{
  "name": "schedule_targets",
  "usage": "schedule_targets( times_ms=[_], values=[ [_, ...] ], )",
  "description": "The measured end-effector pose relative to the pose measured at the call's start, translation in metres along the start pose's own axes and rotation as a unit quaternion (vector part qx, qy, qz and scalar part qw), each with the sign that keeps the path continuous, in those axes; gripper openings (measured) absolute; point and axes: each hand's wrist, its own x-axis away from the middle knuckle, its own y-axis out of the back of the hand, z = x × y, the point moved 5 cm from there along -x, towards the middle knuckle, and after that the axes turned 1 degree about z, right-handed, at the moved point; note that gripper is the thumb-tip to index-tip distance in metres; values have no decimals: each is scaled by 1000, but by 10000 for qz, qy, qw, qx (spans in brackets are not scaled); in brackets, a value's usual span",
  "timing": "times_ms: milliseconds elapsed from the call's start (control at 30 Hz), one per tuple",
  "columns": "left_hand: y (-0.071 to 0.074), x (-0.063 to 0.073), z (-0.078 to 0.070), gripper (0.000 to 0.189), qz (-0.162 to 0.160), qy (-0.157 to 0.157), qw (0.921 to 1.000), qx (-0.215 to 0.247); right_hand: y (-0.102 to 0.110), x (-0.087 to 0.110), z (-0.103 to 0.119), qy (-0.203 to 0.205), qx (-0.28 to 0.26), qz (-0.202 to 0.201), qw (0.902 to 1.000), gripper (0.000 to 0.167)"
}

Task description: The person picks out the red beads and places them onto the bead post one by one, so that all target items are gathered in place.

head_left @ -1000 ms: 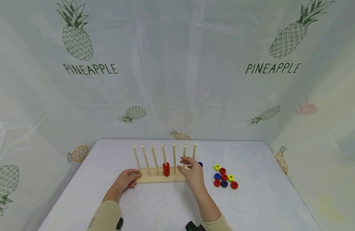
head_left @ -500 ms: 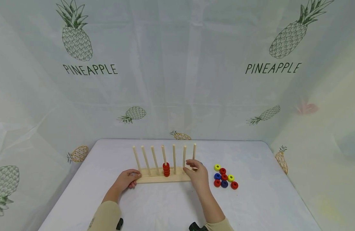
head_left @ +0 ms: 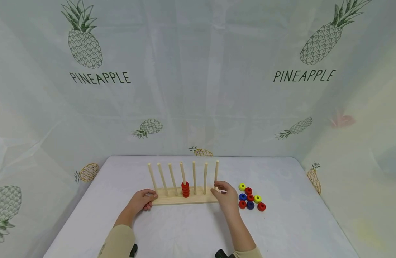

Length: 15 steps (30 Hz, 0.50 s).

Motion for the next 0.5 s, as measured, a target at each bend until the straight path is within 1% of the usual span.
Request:
schedule_targets(
  times_ms=[167, 333, 500],
  values=[
    [0, -1, 1, 34, 2, -6, 10000, -1, 4, 3, -5, -79, -133, 18, 9999, 24],
    [0, -1, 1, 34, -2, 13, 10000, -21, 7, 6, -17, -331, -23, 11, 9994, 25],
    [1, -1, 1, 34, 8, 42, 10000, -6, 12, 10, -30, -428, 18, -11, 9991, 28]
  ],
)
